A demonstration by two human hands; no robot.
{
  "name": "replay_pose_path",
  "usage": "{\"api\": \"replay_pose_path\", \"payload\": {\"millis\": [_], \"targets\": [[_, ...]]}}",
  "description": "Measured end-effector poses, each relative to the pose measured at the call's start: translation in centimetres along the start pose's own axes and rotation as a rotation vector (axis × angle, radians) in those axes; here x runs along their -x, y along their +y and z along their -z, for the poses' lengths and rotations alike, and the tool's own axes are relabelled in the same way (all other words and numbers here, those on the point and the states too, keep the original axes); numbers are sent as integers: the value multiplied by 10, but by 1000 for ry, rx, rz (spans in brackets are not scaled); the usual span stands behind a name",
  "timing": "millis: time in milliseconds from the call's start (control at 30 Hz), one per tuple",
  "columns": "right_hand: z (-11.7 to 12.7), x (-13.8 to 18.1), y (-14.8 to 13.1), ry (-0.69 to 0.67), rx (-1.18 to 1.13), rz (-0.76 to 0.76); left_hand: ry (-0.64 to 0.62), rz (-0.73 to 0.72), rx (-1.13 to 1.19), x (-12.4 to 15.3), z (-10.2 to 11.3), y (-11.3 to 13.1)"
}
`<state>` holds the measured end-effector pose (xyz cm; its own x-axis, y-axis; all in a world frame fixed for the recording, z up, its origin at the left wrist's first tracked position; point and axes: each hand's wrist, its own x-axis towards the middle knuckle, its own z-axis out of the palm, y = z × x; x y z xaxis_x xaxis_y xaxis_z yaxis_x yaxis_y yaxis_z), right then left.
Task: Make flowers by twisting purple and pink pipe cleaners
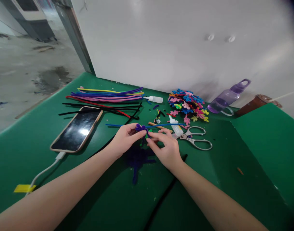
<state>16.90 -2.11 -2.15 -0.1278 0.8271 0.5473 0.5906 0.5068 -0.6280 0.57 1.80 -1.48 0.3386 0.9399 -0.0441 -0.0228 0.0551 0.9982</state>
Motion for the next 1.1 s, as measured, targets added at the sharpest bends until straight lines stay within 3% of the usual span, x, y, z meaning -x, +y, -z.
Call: {"api": "replay_pose_path", "payload": {"millis": [133, 333, 633, 733, 900, 1100], "targets": [[1, -1, 1, 36, -24, -88, 35, 29, -30, 0, 0, 0], [0, -1, 2, 67, 2, 17, 20, 46, -33, -1, 1, -1], [0, 0, 0, -43, 29, 55, -31, 29, -29, -1, 1, -1], [2, -1, -2, -71, -125, -92, -4, 35, 32, -1, 0, -1], [5, -9, -3, -191, -627, -563, 9, 49, 209, -1, 3, -1], [0, -10, -3, -302, -1013, -716, -66, 16, 266, 0, 5, 0]]}}
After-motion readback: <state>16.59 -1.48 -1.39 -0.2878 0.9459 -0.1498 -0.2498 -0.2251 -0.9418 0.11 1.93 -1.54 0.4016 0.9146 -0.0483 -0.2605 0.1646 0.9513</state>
